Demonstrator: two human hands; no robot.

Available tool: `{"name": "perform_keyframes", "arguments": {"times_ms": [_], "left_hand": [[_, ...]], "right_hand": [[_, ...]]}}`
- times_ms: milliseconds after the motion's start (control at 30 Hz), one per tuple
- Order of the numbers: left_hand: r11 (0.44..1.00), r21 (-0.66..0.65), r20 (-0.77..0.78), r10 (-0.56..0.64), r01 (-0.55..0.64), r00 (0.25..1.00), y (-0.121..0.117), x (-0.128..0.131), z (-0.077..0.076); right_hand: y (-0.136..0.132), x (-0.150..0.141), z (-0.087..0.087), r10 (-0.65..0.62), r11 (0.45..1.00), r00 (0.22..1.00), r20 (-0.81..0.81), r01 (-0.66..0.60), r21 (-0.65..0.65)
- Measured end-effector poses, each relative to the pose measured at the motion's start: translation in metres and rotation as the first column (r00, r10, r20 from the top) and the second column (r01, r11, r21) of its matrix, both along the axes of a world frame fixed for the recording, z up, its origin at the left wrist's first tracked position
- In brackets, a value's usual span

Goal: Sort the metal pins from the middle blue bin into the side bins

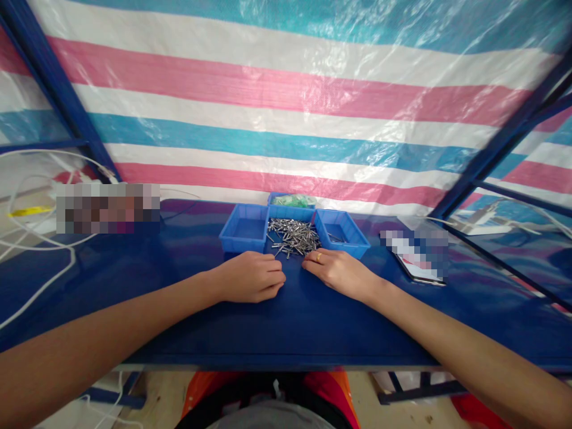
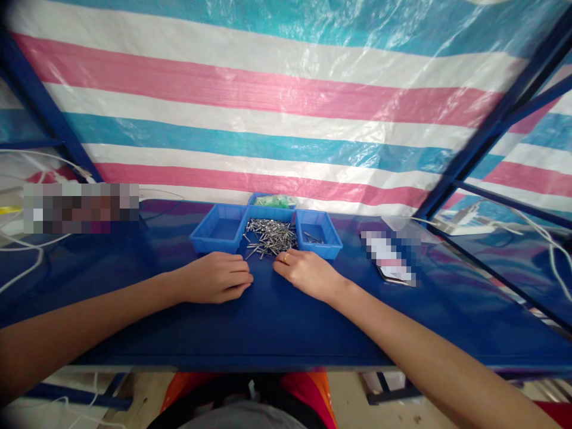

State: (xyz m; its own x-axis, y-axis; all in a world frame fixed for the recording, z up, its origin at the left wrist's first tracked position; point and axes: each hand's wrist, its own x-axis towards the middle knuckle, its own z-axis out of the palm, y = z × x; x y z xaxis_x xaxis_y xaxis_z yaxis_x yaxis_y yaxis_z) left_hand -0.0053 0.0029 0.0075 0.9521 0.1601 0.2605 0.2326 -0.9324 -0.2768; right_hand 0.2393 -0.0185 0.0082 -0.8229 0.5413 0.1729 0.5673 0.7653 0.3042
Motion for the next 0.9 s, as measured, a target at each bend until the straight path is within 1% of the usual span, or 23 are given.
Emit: {"name": "perform_keyframes", "arguments": {"times_ms": [133, 233, 300, 367, 467, 533, 567, 633, 700, 800, 900], "left_hand": [[1.000, -0.019, -0.008, 0.005, -0.005, 1.000, 0.003, -0.001, 0.001], [0.999, -0.029, 0.024, 0.016, -0.015, 1.000, 0.002, -0.001, 0.001], [0.998, -0.044, 0.053, 0.046, -0.043, 0.998, 0.001, -0.001, 0.000], [0.991, -0.086, 0.086, 0.106, -0.099, 0.991, 0.001, -0.001, -0.001], [0.968, -0.177, 0.121, 0.202, -0.179, 0.972, -0.001, 0.001, -0.002], [0.959, -0.210, 0.116, 0.220, -0.192, 0.969, -0.002, 0.004, -0.002], [0.960, -0.214, 0.107, 0.206, -0.180, 0.973, -0.002, 0.005, -0.003], [0.969, -0.206, 0.090, 0.160, -0.139, 0.983, -0.003, 0.008, -0.005], [0.976, -0.190, 0.086, 0.125, -0.107, 0.988, -0.002, 0.009, -0.007], [0.979, -0.179, 0.098, 0.117, -0.099, 0.988, 0.000, 0.009, -0.010], [0.979, -0.179, 0.101, 0.116, -0.096, 0.988, 0.001, 0.008, -0.011]], "right_hand": [[0.000, 0.003, 0.002, 0.049, 0.998, 0.997, -0.063, -0.047, 0.041], [-0.003, 0.007, 0.009, 0.101, 0.993, 0.981, -0.166, -0.090, 0.076], [-0.007, 0.009, 0.015, 0.125, 0.991, 0.959, -0.255, -0.111, 0.071], [-0.010, 0.010, 0.017, 0.146, 0.989, 0.907, -0.395, -0.142, 0.040], [-0.012, 0.004, 0.011, 0.144, 0.974, 0.762, -0.632, -0.221, -0.044], [-0.013, -0.003, 0.004, 0.093, 0.945, 0.707, -0.701, -0.284, -0.162], [-0.012, -0.007, 0.001, 0.079, 0.921, 0.701, -0.709, -0.324, -0.217], [-0.010, -0.012, -0.004, 0.045, 0.879, 0.712, -0.701, -0.362, -0.311], [-0.008, -0.014, -0.006, 0.022, 0.856, 0.732, -0.681, -0.366, -0.365], [-0.005, -0.013, -0.004, -0.003, 0.854, 0.776, -0.631, -0.326, -0.405], [-0.004, -0.010, -0.002, -0.003, 0.857, 0.831, -0.556, -0.284, -0.429]]}}
